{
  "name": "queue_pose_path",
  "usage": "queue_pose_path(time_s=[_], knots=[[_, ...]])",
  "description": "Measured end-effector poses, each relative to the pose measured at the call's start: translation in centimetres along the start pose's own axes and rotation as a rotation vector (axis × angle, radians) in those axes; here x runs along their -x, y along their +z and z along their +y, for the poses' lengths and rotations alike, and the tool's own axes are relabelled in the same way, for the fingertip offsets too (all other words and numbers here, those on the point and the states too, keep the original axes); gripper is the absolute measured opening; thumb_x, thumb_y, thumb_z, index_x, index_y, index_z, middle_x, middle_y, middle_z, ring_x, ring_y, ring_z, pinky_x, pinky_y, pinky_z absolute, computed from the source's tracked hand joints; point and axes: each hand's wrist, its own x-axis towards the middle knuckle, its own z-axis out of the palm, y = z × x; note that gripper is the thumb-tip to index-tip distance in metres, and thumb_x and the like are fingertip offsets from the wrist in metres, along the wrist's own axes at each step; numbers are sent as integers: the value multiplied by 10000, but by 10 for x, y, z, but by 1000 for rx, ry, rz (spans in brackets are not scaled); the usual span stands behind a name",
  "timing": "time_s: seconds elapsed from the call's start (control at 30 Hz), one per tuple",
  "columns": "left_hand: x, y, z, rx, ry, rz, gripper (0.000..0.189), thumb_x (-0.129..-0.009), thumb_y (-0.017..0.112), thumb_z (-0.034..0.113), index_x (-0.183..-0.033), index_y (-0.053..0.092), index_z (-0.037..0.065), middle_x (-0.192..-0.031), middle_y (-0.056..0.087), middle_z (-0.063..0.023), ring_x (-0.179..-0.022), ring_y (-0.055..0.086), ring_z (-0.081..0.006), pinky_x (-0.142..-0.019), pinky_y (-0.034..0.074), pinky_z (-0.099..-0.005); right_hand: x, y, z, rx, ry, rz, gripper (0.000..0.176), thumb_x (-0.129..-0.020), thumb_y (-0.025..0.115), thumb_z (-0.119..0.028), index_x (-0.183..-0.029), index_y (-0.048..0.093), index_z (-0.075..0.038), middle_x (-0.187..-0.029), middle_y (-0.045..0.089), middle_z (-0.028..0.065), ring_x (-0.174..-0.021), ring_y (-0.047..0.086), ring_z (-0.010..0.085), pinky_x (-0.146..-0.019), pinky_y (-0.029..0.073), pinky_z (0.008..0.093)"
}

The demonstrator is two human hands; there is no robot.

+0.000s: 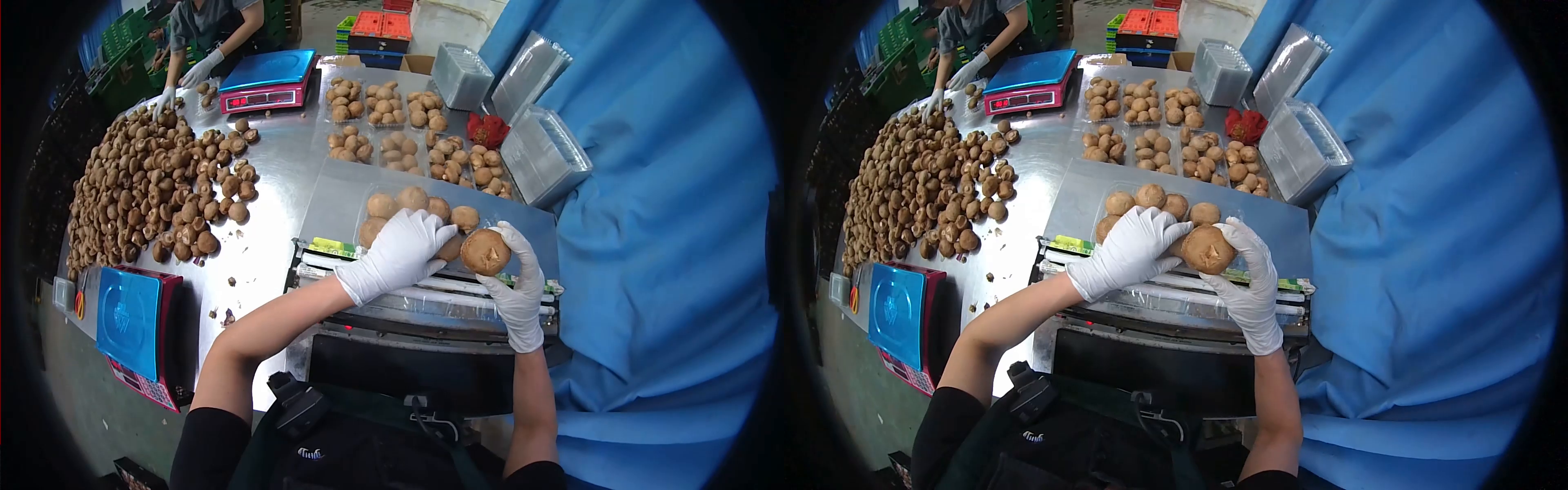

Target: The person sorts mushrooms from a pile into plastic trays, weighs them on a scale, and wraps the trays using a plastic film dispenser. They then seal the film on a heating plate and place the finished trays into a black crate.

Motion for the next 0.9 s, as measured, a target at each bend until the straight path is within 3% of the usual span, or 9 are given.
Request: queue_pose_path(time_s=[0.27, 0.33, 0.4, 0.47, 0.57, 0.7, 0.73, 0.8, 0.9], knots=[[-6, -16, 6, -104, -127, -117, 493, -756, 663, 319, -1176, 549, 87, -931, 570, -84, -878, 545, -242, -765, 427, -375, -1, -2, -7, 70, 69, -42, 627, -632, 787, -41, -1200, 521, -60, -1217, 547, 138, -1134, 524, 292, -977, 409, 376], [-4, -33, 10, 114, -169, -54, 462, -803, 631, 314, -1193, 538, 86, -1018, 583, -116, -933, 550, -277, -805, 439, -388, 0, 2, -14, 78, 93, -60, 617, -642, 777, -48, -1201, 517, -49, -1206, 548, 137, -1123, 526, 293, -979, 403, 374], [15, -33, 4, 678, -210, 124, 441, -864, 590, 348, -1206, 525, 77, -1126, 571, -143, -1049, 542, -267, -892, 431, -358, 0, 12, -17, 11, 89, -93, 602, -670, 750, -53, -1216, 498, -37, -1212, 541, 147, -1133, 515, 302, -994, 388, 384], [31, -50, 15, 1274, -382, 94, 457, -906, 547, 382, -1231, 498, 65, -1190, 547, -138, -1137, 505, -219, -957, 395, -314, 2, 26, -17, -14, 12, -129, 633, -640, 771, -41, -1214, 504, -43, -1211, 540, 138, -1129, 515, 302, -988, 388, 386], [64, -69, 31, 1277, -524, 58, 476, -914, 542, 368, -1273, 461, 66, -1149, 552, -103, -1129, 491, -167, -958, 390, -288, -13, 61, -42, 94, -196, -251, 642, -633, 784, -60, -1215, 511, -54, -1204, 541, 96, -1126, 500, 263, -977, 381, 357], [120, -89, 8, 1355, -641, 137, 424, -930, 527, 318, -1259, 471, 57, -1129, 548, -68, -1076, 493, -112, -934, 403, -267, -36, 100, -82, 31, -236, -490, 577, -677, 765, -73, -1199, 521, -42, -1180, 535, 113, -1112, 503, 270, -968, 391, 353], [140, -92, 0, 1464, -670, 201, 390, -942, 506, 300, -1256, 476, 71, -1144, 537, -68, -1065, 493, -108, -921, 409, -264, -38, 112, -88, 10, -219, -543, 581, -669, 762, -105, -1197, 526, -38, -1179, 533, 132, -1100, 501, 304, -952, 399, 389], [184, -113, -18, 1279, -672, 378, 385, -954, 468, 337, -1262, 479, 106, -1157, 529, -49, -1066, 494, -109, -856, 431, -250, -53, 136, -103, 6, -232, -613, 543, -696, 738, -107, -1192, 530, -37, -1185, 530, 142, -1106, 504, 314, -956, 401, 386], [263, -159, -46, 1175, -961, 543, 383, -934, 462, 326, -1250, 493, 113, -1016, 550, -25, -854, 496, -79, -743, 406, -213, -76, 185, -114, 25, -189, -686, 506, -731, 713, -129, -1192, 528, -33, -1175, 537, 155, -1107, 512, 309, -958, 402, 370]])
